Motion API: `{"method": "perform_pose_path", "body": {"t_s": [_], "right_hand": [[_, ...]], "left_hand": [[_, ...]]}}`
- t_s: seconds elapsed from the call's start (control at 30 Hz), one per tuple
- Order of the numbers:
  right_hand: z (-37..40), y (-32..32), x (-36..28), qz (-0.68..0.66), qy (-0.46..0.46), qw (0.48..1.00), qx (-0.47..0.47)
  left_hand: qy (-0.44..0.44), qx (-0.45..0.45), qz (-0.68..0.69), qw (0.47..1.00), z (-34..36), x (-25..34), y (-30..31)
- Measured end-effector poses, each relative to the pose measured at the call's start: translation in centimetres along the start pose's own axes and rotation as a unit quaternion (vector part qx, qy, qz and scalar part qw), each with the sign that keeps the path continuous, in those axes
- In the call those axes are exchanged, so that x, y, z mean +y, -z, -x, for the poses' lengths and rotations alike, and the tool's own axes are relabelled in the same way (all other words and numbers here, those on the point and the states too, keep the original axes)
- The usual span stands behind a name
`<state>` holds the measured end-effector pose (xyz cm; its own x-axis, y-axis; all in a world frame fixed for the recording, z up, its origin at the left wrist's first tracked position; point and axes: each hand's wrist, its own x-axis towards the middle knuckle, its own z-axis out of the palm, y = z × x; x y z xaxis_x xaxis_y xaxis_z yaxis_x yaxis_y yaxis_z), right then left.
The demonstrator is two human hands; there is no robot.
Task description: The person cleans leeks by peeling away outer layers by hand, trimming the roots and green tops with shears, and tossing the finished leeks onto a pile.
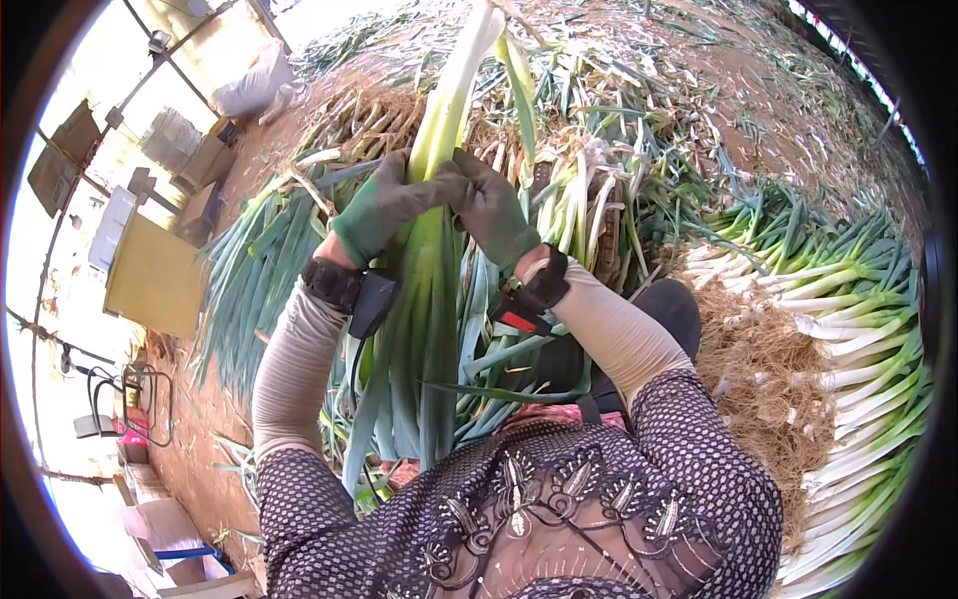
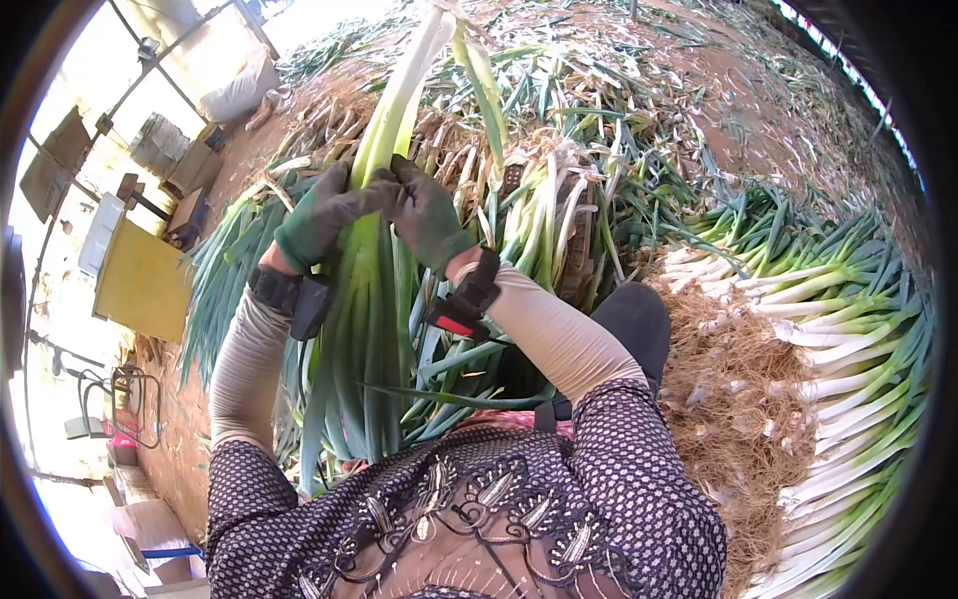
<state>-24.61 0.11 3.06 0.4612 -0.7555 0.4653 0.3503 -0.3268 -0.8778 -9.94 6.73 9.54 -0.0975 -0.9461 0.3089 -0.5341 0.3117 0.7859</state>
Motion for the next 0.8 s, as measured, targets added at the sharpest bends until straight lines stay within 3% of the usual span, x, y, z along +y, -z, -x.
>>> {"method": "perform_pose_path", "body": {"t_s": [0.07,0.17,0.27,0.47,0.57,0.8], "right_hand": [[0.6,0.5,-1.0,-0.077,-0.059,0.995,0.006],[0.3,1.4,-2.1,-0.124,-0.141,0.981,-0.05],[0.0,1.1,-2.2,-0.148,-0.191,0.97,-0.02],[0.2,1.7,-1.3,-0.15,-0.211,0.966,-0.002],[0.4,2.1,-1.1,-0.166,-0.231,0.958,-0.028],[1.0,1.8,-1.5,-0.243,-0.232,0.941,-0.042]], "left_hand": [[0.153,-0.005,0.13,0.98,0.7,2.3,-0.7],[0.147,-0.053,0.183,0.971,1.3,2.8,-0.1],[0.153,-0.067,0.189,0.968,1.9,3.2,0.1],[0.18,-0.011,0.173,0.968,2.6,2.2,-0.3],[0.21,-0.071,0.143,0.965,2.5,2.7,0.6],[0.177,-0.085,0.143,0.97,3.0,3.7,-1.1]]}}
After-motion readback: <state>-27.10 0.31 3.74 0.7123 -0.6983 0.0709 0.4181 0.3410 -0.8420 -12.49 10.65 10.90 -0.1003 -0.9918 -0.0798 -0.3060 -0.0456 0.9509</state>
